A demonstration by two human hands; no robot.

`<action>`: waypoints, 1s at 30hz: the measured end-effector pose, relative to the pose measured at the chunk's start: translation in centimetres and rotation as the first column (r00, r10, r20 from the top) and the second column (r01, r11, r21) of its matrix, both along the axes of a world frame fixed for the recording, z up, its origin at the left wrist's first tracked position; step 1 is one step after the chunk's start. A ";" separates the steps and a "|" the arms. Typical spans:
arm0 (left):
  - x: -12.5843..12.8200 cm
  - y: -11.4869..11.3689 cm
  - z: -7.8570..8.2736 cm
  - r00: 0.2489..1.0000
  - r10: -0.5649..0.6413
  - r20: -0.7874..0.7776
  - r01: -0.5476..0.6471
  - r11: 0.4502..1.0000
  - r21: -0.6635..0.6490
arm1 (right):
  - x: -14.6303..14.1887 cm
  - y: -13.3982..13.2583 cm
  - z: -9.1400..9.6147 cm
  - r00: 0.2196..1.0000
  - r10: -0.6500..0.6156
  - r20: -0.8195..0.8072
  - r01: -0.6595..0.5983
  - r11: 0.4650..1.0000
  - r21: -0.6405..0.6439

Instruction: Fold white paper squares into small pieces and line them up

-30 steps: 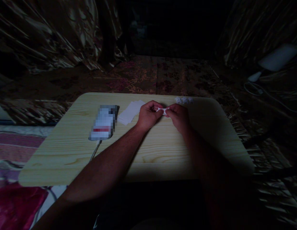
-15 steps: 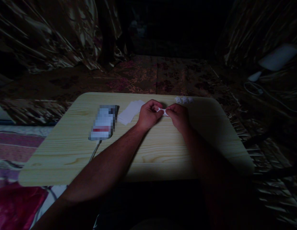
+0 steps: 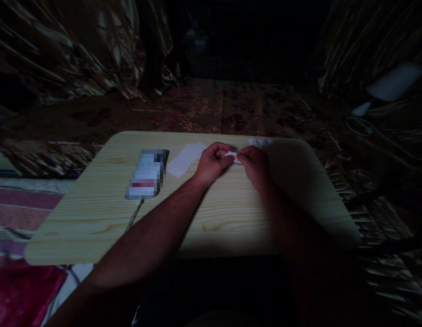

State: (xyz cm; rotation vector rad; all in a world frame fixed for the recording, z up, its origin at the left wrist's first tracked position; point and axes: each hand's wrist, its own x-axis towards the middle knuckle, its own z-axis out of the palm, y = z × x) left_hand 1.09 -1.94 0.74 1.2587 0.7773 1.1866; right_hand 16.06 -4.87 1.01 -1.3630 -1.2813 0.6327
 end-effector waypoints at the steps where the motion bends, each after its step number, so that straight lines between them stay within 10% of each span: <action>1: 0.0 0.0 0.0 0.999 -0.026 0.022 0.027 0.999 -0.017 | 0.0 0.0 0.0 1.000 -0.008 -0.030 0.008 1.000 -0.002; 30: -0.1 0.2 -0.1 0.999 0.037 0.004 -0.037 0.997 -0.068 | -0.5 -0.1 -0.6 0.999 0.034 -0.018 -0.034 0.999 -0.031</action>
